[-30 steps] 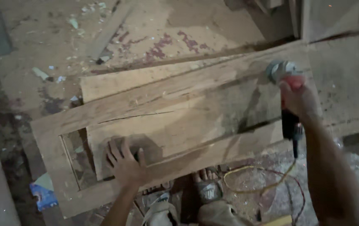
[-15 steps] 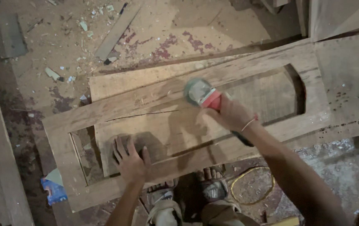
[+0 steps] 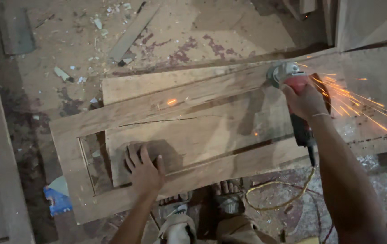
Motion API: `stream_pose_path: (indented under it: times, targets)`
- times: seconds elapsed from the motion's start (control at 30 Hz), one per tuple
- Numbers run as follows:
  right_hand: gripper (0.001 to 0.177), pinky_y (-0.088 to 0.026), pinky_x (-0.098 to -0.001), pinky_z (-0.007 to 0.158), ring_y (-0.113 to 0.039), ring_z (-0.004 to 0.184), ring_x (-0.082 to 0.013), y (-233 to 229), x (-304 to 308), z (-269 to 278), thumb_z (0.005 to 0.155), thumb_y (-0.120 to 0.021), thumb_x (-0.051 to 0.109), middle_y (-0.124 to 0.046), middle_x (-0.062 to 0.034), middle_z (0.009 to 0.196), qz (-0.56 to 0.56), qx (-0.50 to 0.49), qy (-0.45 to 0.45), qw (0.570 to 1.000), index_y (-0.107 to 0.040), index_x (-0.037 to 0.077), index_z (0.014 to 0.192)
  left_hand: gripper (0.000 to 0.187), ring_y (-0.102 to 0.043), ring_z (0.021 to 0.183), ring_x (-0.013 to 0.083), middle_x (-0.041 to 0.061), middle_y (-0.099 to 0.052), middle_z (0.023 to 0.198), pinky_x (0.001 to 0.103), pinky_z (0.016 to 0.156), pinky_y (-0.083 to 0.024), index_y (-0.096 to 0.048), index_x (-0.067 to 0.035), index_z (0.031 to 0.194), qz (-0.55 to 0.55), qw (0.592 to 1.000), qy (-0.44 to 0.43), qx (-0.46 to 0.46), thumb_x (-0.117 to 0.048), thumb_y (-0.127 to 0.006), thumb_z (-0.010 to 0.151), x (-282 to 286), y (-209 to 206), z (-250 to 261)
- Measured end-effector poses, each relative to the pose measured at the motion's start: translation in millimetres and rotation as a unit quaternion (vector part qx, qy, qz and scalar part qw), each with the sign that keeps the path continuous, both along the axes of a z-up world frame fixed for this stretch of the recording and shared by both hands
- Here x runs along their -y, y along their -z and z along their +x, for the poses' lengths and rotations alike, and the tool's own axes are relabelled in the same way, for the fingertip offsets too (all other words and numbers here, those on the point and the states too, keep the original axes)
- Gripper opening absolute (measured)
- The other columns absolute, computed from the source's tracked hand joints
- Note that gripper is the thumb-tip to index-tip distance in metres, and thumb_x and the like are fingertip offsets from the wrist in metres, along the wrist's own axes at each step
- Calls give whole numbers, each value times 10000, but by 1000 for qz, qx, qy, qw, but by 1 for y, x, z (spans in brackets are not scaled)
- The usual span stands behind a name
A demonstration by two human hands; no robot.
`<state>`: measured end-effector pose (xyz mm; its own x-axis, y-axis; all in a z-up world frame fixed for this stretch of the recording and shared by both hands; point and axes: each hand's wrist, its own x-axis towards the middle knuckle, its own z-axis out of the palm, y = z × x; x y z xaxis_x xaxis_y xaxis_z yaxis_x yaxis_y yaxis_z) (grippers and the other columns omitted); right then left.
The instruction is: The person uses a handheld angle grinder with a sanding disc to smooth the surface of a wooden frame. They move the tool along the edges and flat surfaces, generating sparks and wood dust.
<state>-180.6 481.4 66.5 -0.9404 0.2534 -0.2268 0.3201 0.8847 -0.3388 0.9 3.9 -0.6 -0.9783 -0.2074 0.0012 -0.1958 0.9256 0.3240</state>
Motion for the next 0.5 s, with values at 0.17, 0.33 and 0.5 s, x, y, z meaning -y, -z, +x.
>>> stream_pose_path:
  times: [0.17,0.33,0.5]
  targets:
    - [498,-529,-497,828,-694,977,-453,30,29,32,989,-653,461,-723,-260,1030,-33,11,-72,997,-647,12,1203,664,-299,1498,474,250,-329,1615,675,1151,-266,-481,-71,1461,-17,1000,-3,4,-432,-609,919,2,5,1]
    - [482,-544,-499,801,-715,944,-437,13,60,42,927,-667,469,-732,-253,982,-131,22,-75,988,-685,33,1133,662,-288,1479,487,259,-313,1621,689,1146,-270,-494,-96,1478,-11,1000,-1,10,-443,-611,927,7,16,2]
    - [421,-536,-502,851,-696,1038,-434,0,62,26,992,-682,442,-724,-265,1053,-85,28,11,996,-714,73,1194,670,-280,1492,485,257,-313,1605,702,1114,-283,-476,-92,1465,1,1000,-18,16,-437,-616,907,2,11,1]
